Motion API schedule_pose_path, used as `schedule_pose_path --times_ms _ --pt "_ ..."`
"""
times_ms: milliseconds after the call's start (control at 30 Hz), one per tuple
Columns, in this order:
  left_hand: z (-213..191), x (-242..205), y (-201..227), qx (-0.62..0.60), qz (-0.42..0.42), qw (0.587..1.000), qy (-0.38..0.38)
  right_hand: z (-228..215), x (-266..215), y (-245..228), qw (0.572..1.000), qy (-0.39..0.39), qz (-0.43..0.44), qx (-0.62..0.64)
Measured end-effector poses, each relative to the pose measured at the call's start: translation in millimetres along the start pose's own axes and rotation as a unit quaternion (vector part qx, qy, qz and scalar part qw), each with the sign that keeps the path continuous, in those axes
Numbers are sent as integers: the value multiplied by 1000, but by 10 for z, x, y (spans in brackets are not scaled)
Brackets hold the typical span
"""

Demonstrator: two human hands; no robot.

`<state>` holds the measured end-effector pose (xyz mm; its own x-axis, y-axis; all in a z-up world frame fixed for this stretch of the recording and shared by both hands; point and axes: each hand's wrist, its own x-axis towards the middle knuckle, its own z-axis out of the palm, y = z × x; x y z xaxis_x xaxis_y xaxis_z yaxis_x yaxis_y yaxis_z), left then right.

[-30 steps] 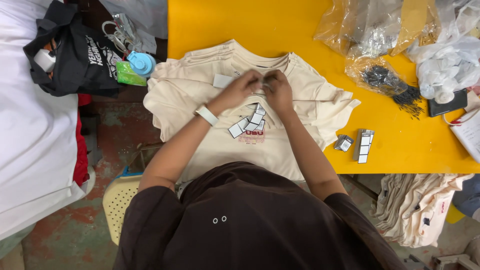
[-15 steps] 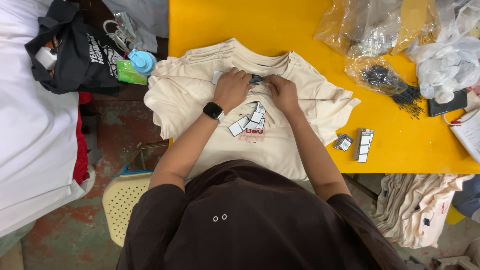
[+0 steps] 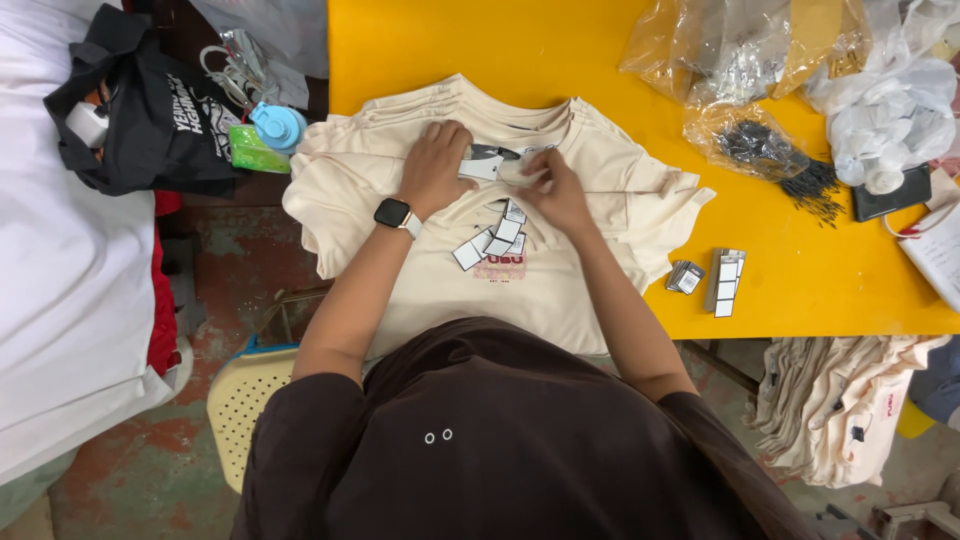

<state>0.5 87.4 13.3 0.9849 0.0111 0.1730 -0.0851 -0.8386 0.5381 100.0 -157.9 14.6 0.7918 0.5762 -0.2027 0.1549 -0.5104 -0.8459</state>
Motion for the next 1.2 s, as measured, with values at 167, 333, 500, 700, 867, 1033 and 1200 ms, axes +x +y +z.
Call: schedule_pose_path --times_ms 167,333,500,700,867,1033,1200 --pt "85 -13 -157 99 54 994 6 172 114 52 998 64 -11 15" --pt "-453 -208 304 -110 -128 980 -109 -175 -83 -161 974 5 -7 226" --pt "-633 -362 482 -253 -221 926 -171 -449 -129 80 992 101 13 80" --pt "-124 -14 -129 -241 -248 936 -61 29 -65 273 997 59 41 38" --pt "24 382 -262 -181 -202 960 -73 311 118 185 994 108 -10 35" --pt "-96 289 27 -254 -182 946 -83 109 143 230 992 107 -45 46" --pt "-442 -371 320 -87 -123 912 -382 -535 -112 117 983 105 -89 -124"
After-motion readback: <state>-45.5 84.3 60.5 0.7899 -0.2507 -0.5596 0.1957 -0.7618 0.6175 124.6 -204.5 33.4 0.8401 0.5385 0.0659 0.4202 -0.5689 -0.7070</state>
